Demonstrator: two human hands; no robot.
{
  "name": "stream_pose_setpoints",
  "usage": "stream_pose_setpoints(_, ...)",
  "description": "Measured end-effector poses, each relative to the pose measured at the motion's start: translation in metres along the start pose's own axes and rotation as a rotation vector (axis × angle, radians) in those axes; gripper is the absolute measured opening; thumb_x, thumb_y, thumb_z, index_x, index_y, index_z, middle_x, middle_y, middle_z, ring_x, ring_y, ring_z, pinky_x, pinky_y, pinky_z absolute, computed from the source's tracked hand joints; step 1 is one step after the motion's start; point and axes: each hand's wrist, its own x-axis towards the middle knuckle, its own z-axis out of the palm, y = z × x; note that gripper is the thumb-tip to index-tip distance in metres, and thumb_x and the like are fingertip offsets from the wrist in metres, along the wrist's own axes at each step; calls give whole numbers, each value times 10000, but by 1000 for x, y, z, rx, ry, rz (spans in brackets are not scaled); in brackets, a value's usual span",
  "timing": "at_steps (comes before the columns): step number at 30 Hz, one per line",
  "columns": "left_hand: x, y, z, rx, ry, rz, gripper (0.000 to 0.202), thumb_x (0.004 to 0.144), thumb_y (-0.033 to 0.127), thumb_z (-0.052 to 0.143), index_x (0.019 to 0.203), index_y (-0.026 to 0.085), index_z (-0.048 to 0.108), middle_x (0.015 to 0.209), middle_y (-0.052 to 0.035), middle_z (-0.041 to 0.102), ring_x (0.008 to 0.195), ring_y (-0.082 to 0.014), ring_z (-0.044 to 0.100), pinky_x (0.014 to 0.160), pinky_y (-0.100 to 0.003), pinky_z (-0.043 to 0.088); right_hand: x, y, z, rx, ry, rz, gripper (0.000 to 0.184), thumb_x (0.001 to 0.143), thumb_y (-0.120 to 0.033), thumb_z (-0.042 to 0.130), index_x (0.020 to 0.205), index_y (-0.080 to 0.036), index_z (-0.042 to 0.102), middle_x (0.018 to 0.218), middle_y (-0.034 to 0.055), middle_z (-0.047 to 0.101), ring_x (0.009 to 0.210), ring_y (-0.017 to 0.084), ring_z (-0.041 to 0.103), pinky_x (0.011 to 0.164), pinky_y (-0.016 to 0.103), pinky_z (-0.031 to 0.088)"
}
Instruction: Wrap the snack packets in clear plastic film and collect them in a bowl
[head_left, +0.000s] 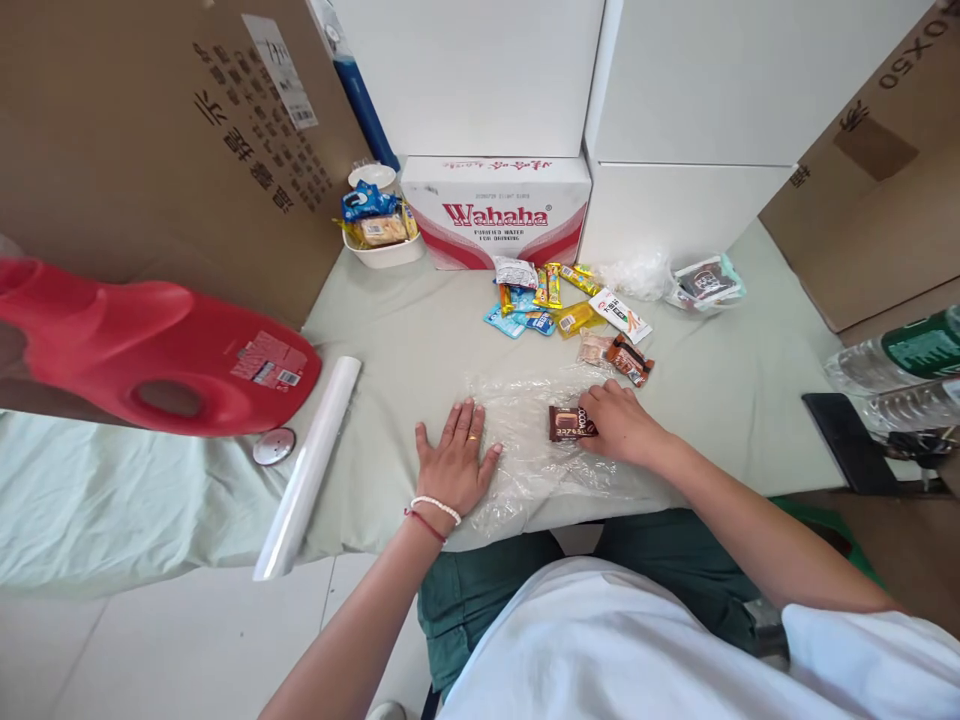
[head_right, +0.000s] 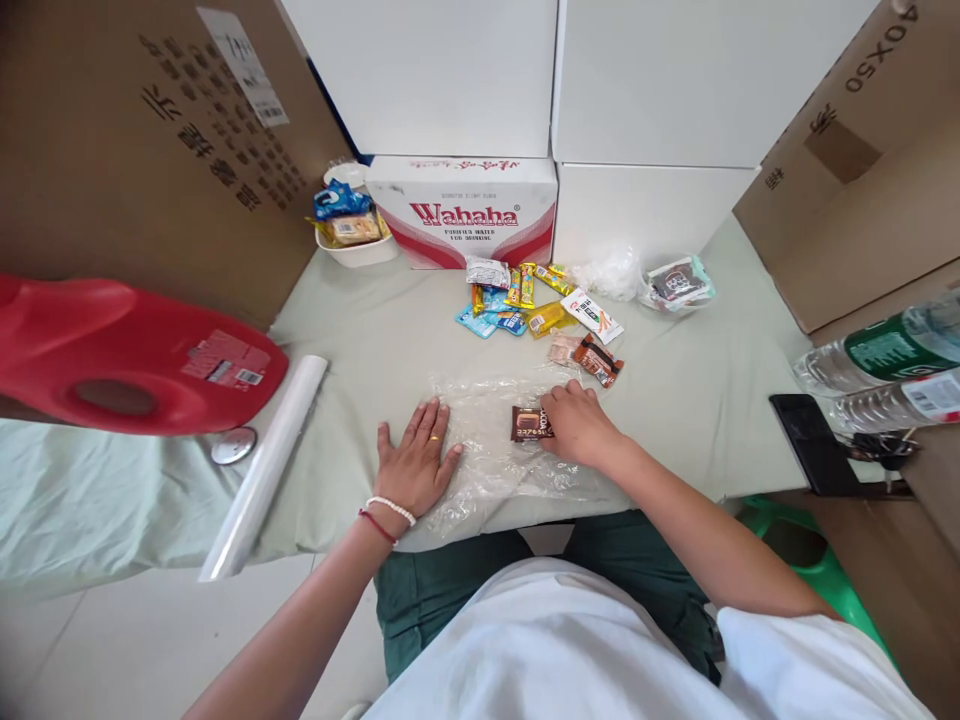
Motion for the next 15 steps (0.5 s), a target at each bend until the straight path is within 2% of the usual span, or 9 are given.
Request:
stream_pose_setpoints(4,1,0,1,-8,9,-7,667,1055,496,301,1654,205,269,1700,-167,288,1577,-343,309,1233,-759,39,7,-16,-13,-4,59,-56,381,867,-410,737,1131,-155,636,1153,143,644,1120,329,502,895,402,378)
stream_pose_setpoints(9,1,2,0,-29,17,-17,655,1054,482,311,1651,215,280,1696,-163,306,1576,-341,314,1237,-756,48,21,-49,1,-9,-5,-183,378,859,-372,748,1142,-142,648,1171,164,646,1147,341,501,925,421,391)
stream_pose_setpoints(12,1,1,1,-56,24,-13,646,1058,474,302,1652,223,277,1696,-158,310,1581,-329,305,1243,-748,34,19,-47,10,38,-33,-174,461,853,-400,783,1211,-146,644,1222,164,633,1175,345,503,961,438,398)
stream_pose_setpoints(15,0,-5,3,-116,33,-11,632,1066,451,288,1660,238,248,1701,-152,307,1578,-312,318,1251,-734,48,-1,-31,11,179,88,-184,547,926,-477,728,1355,-168,587,1331,162,599,1219,330,500,1010,451,406)
